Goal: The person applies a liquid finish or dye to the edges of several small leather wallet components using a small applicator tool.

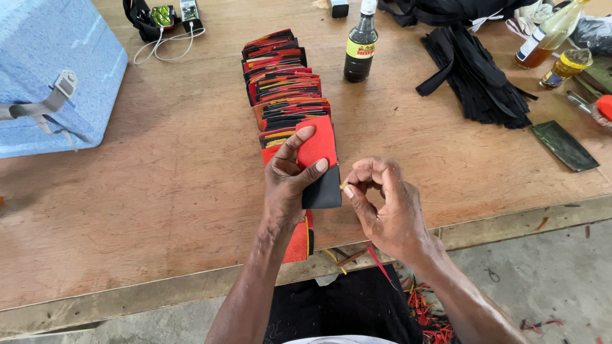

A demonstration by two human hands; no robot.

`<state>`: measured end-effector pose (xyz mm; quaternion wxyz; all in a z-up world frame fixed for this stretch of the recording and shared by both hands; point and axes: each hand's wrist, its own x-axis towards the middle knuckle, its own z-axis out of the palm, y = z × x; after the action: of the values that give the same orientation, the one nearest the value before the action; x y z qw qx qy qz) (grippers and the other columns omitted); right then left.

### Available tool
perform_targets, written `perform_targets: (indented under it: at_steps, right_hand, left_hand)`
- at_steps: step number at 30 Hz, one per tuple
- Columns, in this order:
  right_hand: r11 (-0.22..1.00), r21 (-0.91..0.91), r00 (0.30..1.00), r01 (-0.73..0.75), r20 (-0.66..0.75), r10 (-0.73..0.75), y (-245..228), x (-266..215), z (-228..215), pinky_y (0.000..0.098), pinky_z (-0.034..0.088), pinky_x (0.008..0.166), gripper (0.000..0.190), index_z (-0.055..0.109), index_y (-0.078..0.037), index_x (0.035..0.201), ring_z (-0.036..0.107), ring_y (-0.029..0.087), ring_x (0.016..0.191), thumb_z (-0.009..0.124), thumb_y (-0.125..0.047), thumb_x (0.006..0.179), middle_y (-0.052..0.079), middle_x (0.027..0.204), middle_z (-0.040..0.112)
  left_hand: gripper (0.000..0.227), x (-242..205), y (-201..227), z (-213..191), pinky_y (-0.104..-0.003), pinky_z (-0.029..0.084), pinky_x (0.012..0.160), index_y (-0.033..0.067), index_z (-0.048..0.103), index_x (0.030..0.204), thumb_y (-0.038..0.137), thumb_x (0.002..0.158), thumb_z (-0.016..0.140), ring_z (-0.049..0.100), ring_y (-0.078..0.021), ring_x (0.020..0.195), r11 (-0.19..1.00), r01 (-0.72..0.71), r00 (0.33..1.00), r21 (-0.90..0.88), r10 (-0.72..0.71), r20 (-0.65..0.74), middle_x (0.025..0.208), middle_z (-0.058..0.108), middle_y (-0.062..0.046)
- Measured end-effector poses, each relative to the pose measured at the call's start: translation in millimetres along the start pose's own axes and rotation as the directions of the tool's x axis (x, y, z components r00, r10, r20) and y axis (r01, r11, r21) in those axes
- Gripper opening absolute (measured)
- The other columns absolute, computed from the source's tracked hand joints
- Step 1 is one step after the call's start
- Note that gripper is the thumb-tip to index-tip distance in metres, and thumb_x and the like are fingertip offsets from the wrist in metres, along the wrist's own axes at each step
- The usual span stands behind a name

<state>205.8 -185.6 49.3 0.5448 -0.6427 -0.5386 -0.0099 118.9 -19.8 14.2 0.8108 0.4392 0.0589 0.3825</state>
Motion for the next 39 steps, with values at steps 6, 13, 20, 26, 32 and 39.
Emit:
perform_targets:
  at_steps: [6, 13, 20, 26, 32, 39]
  right_hand:
    - [1.000, -0.021, 1.000, 0.013, 0.010, -0.012, -1.7, -5.2, 2.1, 0.0302, 0.058, 0.082, 0.037, 0.045, -0.004, 0.124, 0.072, 0.014, 0.086, 0.069, 0.001, 0.096, 0.006, 0.095, 0.071]
    - [1.000, 0.000, 0.997, 0.000, 0.078, 0.000, 0.0, -13.3, 2.9, 0.0276, 0.062, 0.076, 0.033, 0.045, -0.004, 0.120, 0.076, 0.014, 0.089, 0.069, -0.004, 0.097, 0.006, 0.097, 0.071]
    - [0.996, 0.023, 0.996, -0.088, -0.025, 0.088, 16.2, -37.2, -36.9, 0.0269, 0.060, 0.082, 0.033, 0.048, -0.001, 0.125, 0.072, 0.015, 0.097, 0.068, -0.003, 0.099, 0.010, 0.104, 0.070]
    - [0.978, -0.040, 0.976, -0.202, -0.088, 0.198, 35.8, -53.2, -57.6, 0.0215, 0.053, 0.076, 0.038, 0.046, -0.002, 0.128, 0.069, 0.011, 0.096, 0.072, -0.002, 0.099, 0.010, 0.105, 0.072]
    - [0.973, -0.005, 0.969, -0.231, -0.097, 0.229, 45.2, -55.5, -61.0, 0.0218, 0.055, 0.087, 0.035, 0.046, -0.001, 0.128, 0.069, 0.010, 0.102, 0.072, -0.003, 0.105, 0.009, 0.108, 0.070]
    - [0.941, -0.121, 0.947, -0.316, -0.097, 0.305, 50.1, -53.5, -59.6, 0.0199, 0.044, 0.066, 0.038, 0.048, -0.003, 0.130, 0.067, 0.009, 0.092, 0.073, -0.005, 0.102, 0.008, 0.106, 0.073]
  left_hand:
    - [0.060, 6.7, -10.6, -5.8, -0.032, 0.063, 0.091, -0.0008, 0.059, 0.138, -0.011, 0.082, 0.078, 0.070, -0.0181, 0.110, 0.997, -0.018, 0.998, -0.076, 0.014, -0.058, 0.132, 0.067, -0.012]
    - [0.063, 6.7, -3.0, -0.2, -0.035, 0.060, 0.095, 0.0010, 0.056, 0.142, -0.010, 0.084, 0.077, 0.068, -0.0185, 0.113, 0.998, -0.017, 0.998, -0.067, 0.012, -0.068, 0.132, 0.066, -0.011]
    - [0.039, -17.1, 66.2, -28.4, -0.029, 0.058, 0.103, 0.0132, 0.071, 0.121, -0.008, 0.089, 0.080, 0.069, -0.0150, 0.112, 0.778, -0.356, 0.930, 0.518, 0.242, 0.276, 0.115, 0.075, -0.005]
    - [0.025, -51.9, 109.4, -57.0, -0.037, 0.059, 0.109, 0.0088, 0.079, 0.098, -0.009, 0.081, 0.075, 0.068, -0.0217, 0.124, 0.517, -0.238, 0.971, 0.822, 0.110, 0.211, 0.120, 0.078, -0.010]
    - [0.028, -76.5, 83.6, -68.6, -0.046, 0.048, 0.121, 0.0089, 0.068, 0.097, -0.012, 0.080, 0.074, 0.055, -0.0307, 0.143, 0.301, -0.359, 0.929, 0.883, 0.210, 0.306, 0.135, 0.069, -0.011]
    - [0.029, -107.8, 43.1, -62.7, -0.049, 0.048, 0.118, 0.0077, 0.062, 0.092, -0.008, 0.071, 0.076, 0.050, -0.0350, 0.143, 0.148, -0.308, 0.946, 0.940, 0.156, 0.286, 0.140, 0.064, -0.013]
